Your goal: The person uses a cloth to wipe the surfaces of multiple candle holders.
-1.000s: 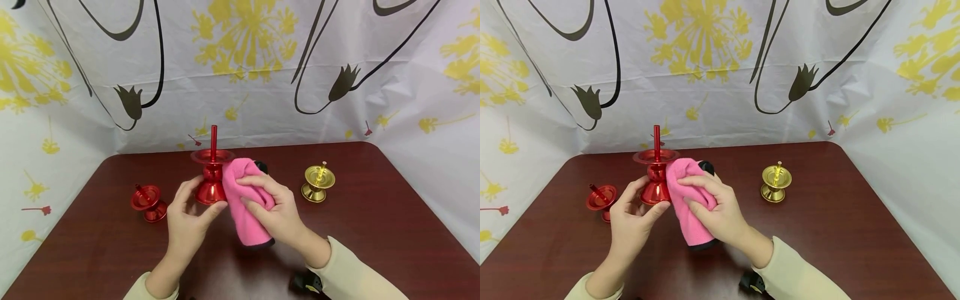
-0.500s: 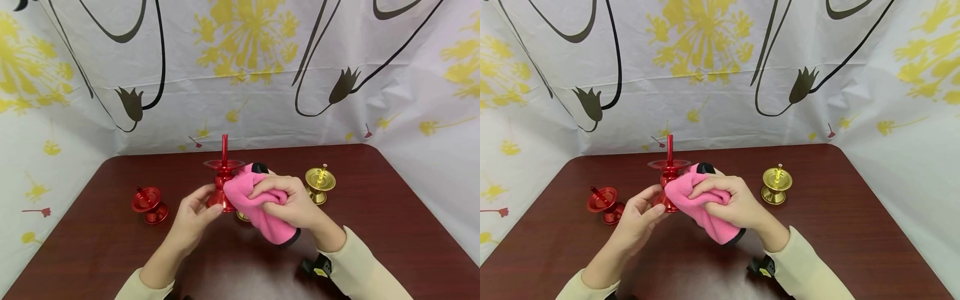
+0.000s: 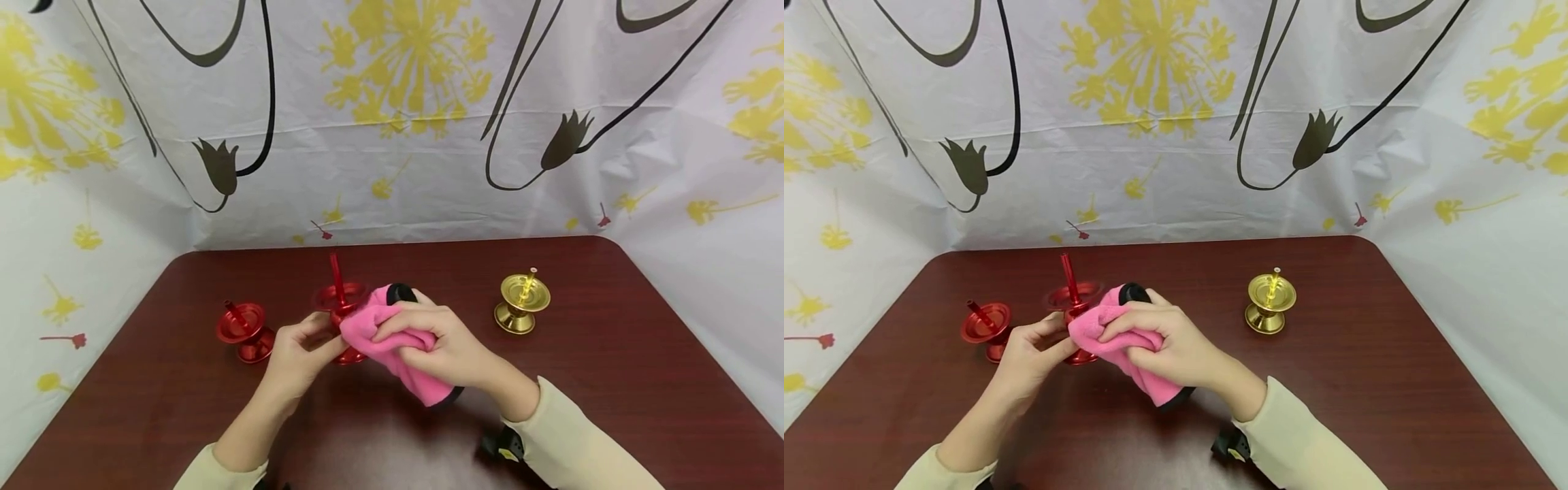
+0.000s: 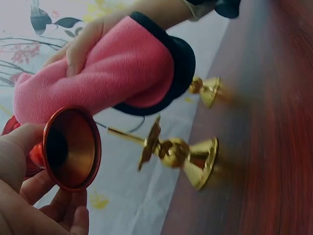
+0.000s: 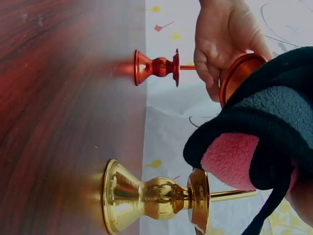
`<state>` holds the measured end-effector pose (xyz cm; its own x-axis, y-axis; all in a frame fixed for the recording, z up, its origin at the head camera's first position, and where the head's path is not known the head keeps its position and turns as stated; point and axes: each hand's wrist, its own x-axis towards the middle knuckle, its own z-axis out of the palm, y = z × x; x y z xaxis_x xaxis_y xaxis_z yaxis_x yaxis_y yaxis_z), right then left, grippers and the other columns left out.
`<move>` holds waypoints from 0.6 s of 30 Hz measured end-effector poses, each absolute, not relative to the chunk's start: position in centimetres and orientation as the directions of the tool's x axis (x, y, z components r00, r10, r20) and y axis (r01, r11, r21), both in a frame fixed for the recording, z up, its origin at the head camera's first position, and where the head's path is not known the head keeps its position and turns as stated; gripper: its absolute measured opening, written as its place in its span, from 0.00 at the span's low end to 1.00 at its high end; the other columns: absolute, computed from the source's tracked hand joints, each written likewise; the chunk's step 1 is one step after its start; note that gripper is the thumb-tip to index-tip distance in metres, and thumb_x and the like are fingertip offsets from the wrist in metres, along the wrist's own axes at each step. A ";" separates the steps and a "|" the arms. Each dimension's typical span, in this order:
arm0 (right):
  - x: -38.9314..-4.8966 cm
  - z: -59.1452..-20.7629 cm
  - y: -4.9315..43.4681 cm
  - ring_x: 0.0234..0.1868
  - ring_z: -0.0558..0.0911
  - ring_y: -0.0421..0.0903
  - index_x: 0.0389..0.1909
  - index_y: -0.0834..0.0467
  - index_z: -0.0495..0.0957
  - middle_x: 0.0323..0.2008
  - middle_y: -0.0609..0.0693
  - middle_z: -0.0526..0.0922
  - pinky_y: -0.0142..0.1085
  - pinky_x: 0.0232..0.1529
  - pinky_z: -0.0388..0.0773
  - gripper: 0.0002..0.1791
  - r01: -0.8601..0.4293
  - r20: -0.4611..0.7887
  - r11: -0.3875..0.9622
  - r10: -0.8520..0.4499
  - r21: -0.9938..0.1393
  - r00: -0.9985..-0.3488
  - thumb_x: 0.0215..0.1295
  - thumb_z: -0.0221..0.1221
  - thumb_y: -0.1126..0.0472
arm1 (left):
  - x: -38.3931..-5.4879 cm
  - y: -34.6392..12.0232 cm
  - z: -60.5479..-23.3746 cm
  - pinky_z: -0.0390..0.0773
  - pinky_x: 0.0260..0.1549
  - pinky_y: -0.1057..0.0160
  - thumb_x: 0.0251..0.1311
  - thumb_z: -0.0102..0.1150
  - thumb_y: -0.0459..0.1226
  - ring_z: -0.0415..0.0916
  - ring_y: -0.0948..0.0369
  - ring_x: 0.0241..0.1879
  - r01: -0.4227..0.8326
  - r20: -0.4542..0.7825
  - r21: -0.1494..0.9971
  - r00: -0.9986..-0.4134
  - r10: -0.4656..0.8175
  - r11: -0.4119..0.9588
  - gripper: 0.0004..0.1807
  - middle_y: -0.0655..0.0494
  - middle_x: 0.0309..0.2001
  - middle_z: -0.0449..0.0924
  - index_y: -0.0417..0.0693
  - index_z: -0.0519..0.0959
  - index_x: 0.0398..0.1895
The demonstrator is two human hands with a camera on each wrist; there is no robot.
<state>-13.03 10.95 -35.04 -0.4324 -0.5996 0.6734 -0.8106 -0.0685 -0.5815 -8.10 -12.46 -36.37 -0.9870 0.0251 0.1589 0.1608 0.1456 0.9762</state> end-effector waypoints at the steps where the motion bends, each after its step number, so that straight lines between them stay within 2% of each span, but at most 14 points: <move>1: -13.1 -35.1 11.0 0.55 0.78 0.45 0.40 0.54 0.85 0.43 0.49 0.87 0.37 0.62 0.66 0.18 -0.814 0.670 -0.060 -0.605 -0.577 -0.431 0.54 0.61 0.77 | -8.1 -12.7 -36.5 0.84 0.41 0.68 0.57 0.67 0.30 0.82 0.62 0.40 0.152 0.151 0.974 -0.988 0.020 0.167 0.17 0.46 0.48 0.84 0.35 0.83 0.51; 5: -13.4 -34.8 11.3 0.56 0.80 0.43 0.40 0.52 0.85 0.46 0.49 0.87 0.40 0.66 0.63 0.19 -0.840 0.667 -0.005 -0.611 -0.542 -0.427 0.52 0.61 0.77 | -8.6 -13.6 -37.0 0.83 0.40 0.68 0.53 0.72 0.32 0.83 0.65 0.39 0.101 0.109 0.963 -0.994 -0.020 0.252 0.17 0.45 0.47 0.85 0.38 0.85 0.47; 10: -13.9 -33.9 12.3 0.56 0.80 0.43 0.41 0.52 0.85 0.47 0.49 0.86 0.40 0.70 0.59 0.19 -0.845 0.659 0.036 -0.609 -0.533 -0.442 0.53 0.61 0.77 | -9.4 -15.1 -37.7 0.81 0.45 0.68 0.52 0.74 0.37 0.81 0.60 0.49 0.144 0.161 0.891 -0.987 -0.003 0.430 0.18 0.51 0.48 0.86 0.47 0.87 0.47; 13: -14.2 -33.3 13.2 0.56 0.80 0.41 0.41 0.53 0.85 0.44 0.49 0.87 0.40 0.72 0.57 0.19 -0.844 0.660 0.060 -0.594 -0.533 -0.459 0.54 0.62 0.77 | -10.0 -15.7 -38.4 0.80 0.51 0.62 0.52 0.74 0.38 0.79 0.56 0.53 0.180 0.191 0.832 -0.981 0.034 0.525 0.18 0.53 0.48 0.86 0.50 0.87 0.48; 18: -14.8 -32.4 14.7 0.59 0.79 0.37 0.39 0.54 0.85 0.40 0.47 0.88 0.39 0.73 0.56 0.17 -0.842 0.674 0.097 -0.554 -0.531 -0.489 0.55 0.63 0.77 | -10.9 -15.8 -39.7 0.76 0.56 0.48 0.50 0.75 0.37 0.79 0.55 0.52 0.189 0.180 0.787 -0.981 0.073 0.587 0.14 0.56 0.44 0.86 0.51 0.89 0.43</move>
<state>-14.77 14.74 -32.40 -0.4887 -0.5539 0.6741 -0.8419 0.0969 -0.5308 -10.86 -15.78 -39.68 -0.9809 0.0734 0.1803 0.1886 0.5873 0.7871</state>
